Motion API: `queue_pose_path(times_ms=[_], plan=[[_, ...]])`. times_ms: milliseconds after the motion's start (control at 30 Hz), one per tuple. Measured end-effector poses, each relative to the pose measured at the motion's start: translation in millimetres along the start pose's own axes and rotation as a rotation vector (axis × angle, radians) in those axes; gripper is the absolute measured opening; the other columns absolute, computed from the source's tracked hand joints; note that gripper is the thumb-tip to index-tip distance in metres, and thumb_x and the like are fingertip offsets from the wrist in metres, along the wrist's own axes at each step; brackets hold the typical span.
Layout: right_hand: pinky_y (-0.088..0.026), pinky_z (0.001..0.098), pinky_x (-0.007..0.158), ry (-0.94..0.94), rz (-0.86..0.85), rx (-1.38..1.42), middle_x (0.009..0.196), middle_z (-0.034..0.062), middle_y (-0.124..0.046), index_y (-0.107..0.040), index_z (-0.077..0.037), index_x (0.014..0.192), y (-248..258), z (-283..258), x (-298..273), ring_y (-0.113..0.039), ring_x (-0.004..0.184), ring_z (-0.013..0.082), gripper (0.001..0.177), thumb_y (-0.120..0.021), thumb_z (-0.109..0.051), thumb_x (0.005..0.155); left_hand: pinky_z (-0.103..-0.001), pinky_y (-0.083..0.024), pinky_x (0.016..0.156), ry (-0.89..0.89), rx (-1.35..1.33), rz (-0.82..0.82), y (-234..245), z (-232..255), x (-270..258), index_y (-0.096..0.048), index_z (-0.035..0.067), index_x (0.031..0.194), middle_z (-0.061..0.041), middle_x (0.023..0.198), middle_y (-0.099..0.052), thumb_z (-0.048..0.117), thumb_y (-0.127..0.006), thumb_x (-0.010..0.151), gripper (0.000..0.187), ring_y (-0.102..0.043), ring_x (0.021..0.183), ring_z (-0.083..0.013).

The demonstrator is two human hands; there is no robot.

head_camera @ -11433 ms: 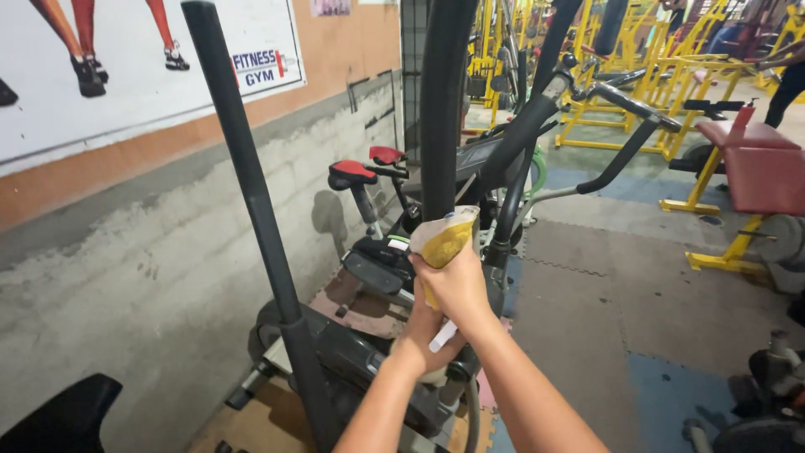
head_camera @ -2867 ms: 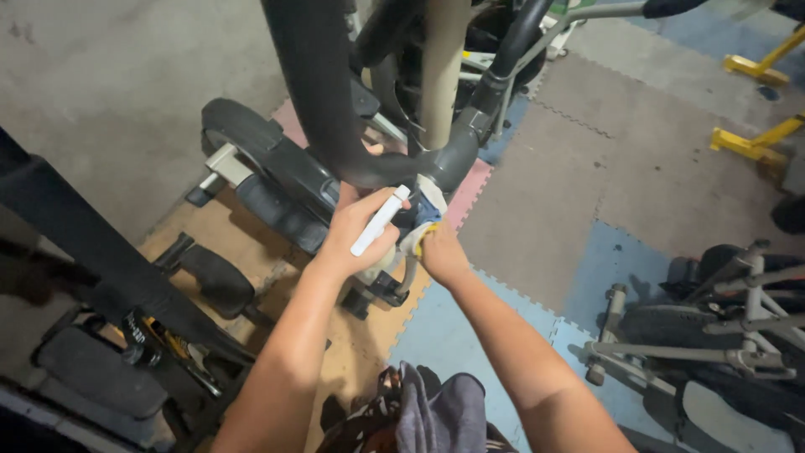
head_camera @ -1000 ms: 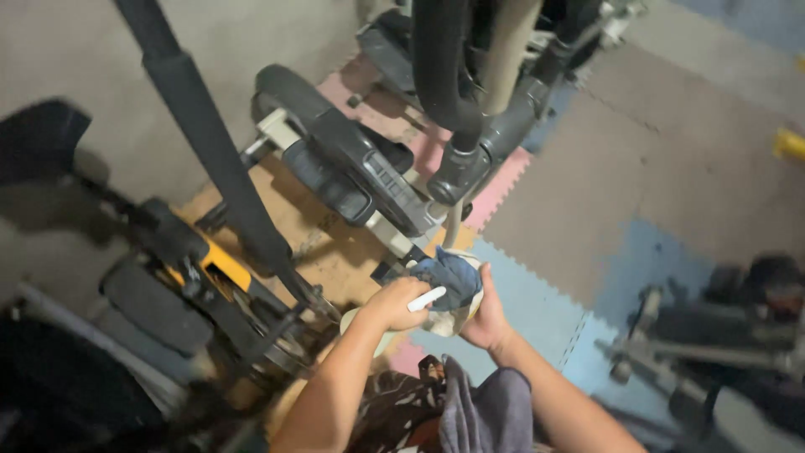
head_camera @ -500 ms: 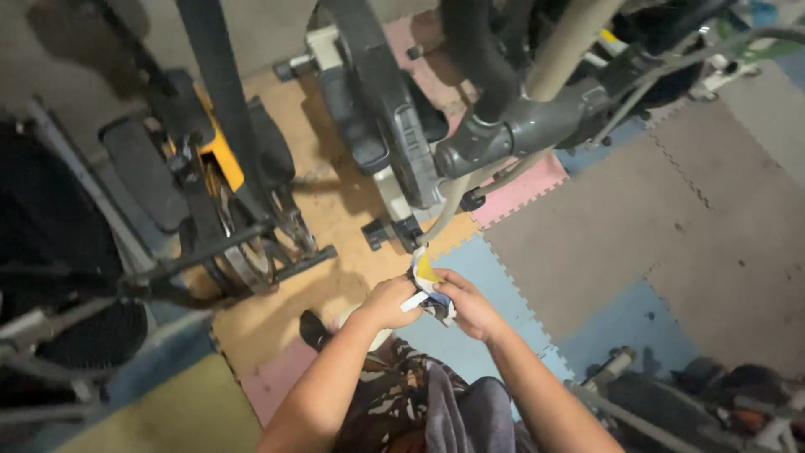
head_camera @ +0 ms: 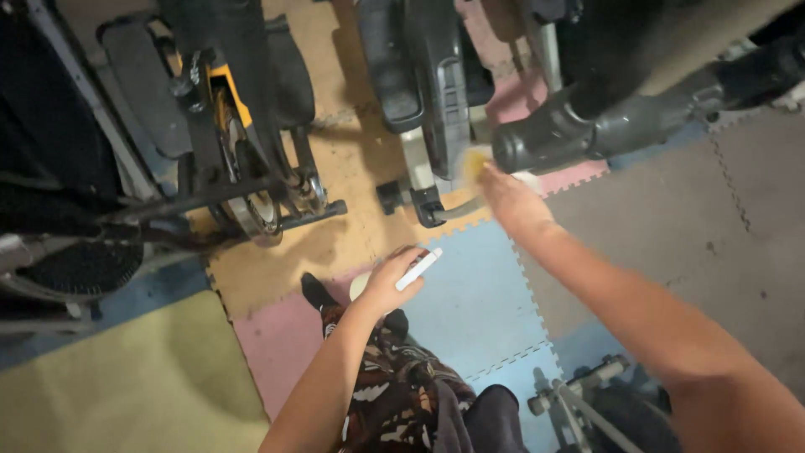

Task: Cleaning and wiping down gym equipment using a spray bottle and a cleaning cloth.

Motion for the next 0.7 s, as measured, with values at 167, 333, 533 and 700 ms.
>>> queue_pose_path(times_ms=[167,333,533,700], plan=[[-0.034,0.0432,0.109,0.037,-0.327,-0.349,0.129,0.0091,-0.057,-0.057,-0.003,0.136,-204,-46,20,-0.049,0.125,0.0263,0.041,-0.052,-0.018,0.098,-0.043,-0.053,0.088,-0.066,-0.066,0.074,-1,-20,0,-0.061,0.009,0.125,-0.013,0.116,-0.064,0.014,-0.069,0.080,0.045,-0.065,0.109,-0.0350],[-0.030,0.0517,0.111,0.123,-0.452,-0.432,0.138,0.0140,-0.057,-0.057,-0.005,0.140,-161,-67,36,-0.048,0.132,0.0327,0.053,-0.054,-0.027,0.092,-0.042,-0.055,0.084,0.029,-0.090,0.086,-9,-37,-17,-0.059,0.011,0.128,-0.011,0.113,-0.067,0.017,-0.070,0.082,0.048,-0.069,0.104,-0.0332],[-0.041,0.0510,0.101,-0.195,-0.506,-0.041,0.140,0.0136,-0.062,-0.066,-0.006,0.137,-202,-41,43,-0.055,0.129,0.0327,0.045,-0.057,-0.021,0.096,-0.042,-0.056,0.084,0.020,-0.081,0.109,-4,-33,-45,-0.062,0.011,0.125,-0.011,0.116,-0.066,0.013,-0.069,0.081,0.044,-0.069,0.105,-0.0331],[-0.044,0.0461,0.103,-0.112,-0.304,-0.228,0.130,0.0098,-0.065,-0.068,-0.014,0.126,-124,0,36,-0.059,0.125,0.0293,0.043,-0.066,-0.022,0.084,-0.040,-0.055,0.085,0.059,-0.151,0.120,-1,-27,-57,-0.061,0.012,0.126,-0.010,0.117,-0.065,0.013,-0.068,0.081,0.045,-0.068,0.103,-0.0321]])
Point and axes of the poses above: each hand's wrist, its own x-axis towards the middle knuckle, its own y-axis out of the back of the hand, z = x × y, the point moved 7 cm from there along x, towards the middle knuckle
